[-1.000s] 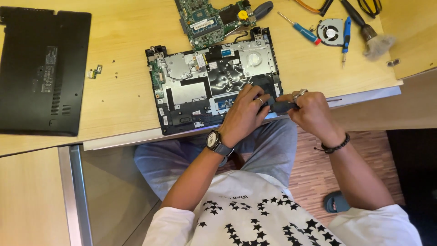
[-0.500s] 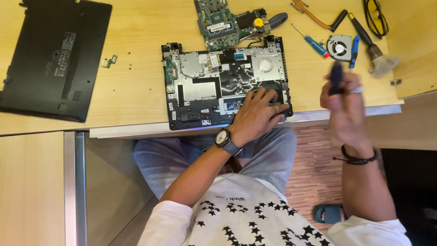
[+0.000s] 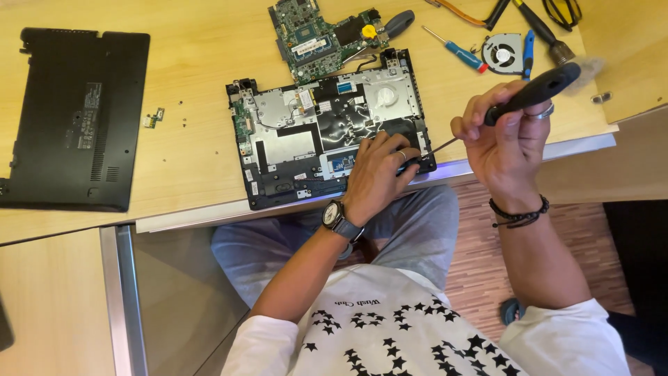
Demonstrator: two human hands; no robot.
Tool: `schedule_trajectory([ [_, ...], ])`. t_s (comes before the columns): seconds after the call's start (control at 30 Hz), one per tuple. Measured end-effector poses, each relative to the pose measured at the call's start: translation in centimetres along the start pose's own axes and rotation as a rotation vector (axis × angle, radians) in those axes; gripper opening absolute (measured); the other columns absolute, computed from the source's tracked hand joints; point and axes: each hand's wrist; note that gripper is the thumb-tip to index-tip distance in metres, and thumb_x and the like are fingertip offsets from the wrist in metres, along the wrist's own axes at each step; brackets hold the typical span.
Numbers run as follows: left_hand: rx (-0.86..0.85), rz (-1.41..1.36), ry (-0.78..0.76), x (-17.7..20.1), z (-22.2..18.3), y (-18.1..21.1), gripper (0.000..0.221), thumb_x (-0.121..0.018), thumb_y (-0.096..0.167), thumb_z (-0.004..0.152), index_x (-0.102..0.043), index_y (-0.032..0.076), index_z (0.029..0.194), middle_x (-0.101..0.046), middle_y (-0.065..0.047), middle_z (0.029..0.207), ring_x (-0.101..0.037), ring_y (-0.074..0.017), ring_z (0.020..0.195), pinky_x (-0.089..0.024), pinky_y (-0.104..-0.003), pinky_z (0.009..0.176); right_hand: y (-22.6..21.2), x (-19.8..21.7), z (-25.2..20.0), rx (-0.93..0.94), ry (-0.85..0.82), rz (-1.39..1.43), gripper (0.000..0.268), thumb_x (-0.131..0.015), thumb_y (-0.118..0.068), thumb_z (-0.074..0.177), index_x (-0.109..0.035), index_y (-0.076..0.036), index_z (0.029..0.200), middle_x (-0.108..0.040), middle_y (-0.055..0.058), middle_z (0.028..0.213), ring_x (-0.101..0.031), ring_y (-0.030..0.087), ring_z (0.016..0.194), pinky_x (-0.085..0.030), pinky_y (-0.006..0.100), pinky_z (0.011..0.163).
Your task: Disassembling a laptop to access internal components, including removing the motherboard and using a screwdriver.
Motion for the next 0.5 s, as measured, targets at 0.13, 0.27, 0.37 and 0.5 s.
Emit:
schedule_trajectory([
  [0.13,0.002,0.008,0.006,0.02,0.11,0.05,0.02,-0.076,0.022,0.091,-0.077,0.011,0.108,-0.066,-0.003,0.108,-0.054,-0.026,0.094,-0.04,-0.042,0.077,0.61,0.16,0.23,0.015,-0.008,0.026,0.02,-0.056,-0.038,0.114,-0.052,-0.021,0.124,-0.053,0.004,0.097,-0.048,0.014,0.08,-0.041,0.03,0.073],
  [0.27,-0.005,0.022,-0.004,0.26,0.23,0.09,0.02,-0.076,0.023,0.091,-0.078,0.013,0.109,-0.065,-0.002,0.106,-0.054,-0.0255,0.093,-0.039,-0.041,0.076,0.41,0.08,0.23,-0.01,0.004,0.046,0.02,-0.058,-0.039,0.113,-0.053,-0.021,0.122,-0.053,0.004,0.096,-0.046,0.014,0.079,-0.041,0.03,0.073],
  [0.37,0.003,0.026,-0.024,0.08,0.19,0.03,0.021,-0.075,0.023,0.092,-0.078,0.013,0.109,-0.064,-0.002,0.107,-0.054,-0.0253,0.094,-0.039,-0.041,0.076,0.57,0.11,0.08,-0.002,0.0,0.034,0.02,-0.057,-0.039,0.113,-0.053,-0.022,0.123,-0.053,0.003,0.095,-0.046,0.014,0.08,-0.041,0.03,0.072],
  [0.5,0.009,0.021,-0.037,0.1,0.27,0.1,0.022,-0.075,0.025,0.092,-0.078,0.012,0.109,-0.065,-0.003,0.108,-0.054,-0.0251,0.094,-0.038,-0.041,0.076,0.79,0.33,0.08,-0.012,-0.005,0.036,0.021,-0.056,-0.039,0.113,-0.053,-0.021,0.124,-0.05,0.004,0.093,-0.043,0.014,0.075,-0.039,0.032,0.072],
])
Point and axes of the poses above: each hand's wrist, its own z-axis towards the middle knuckle, its own x-axis out of the back of the hand, y = z × x
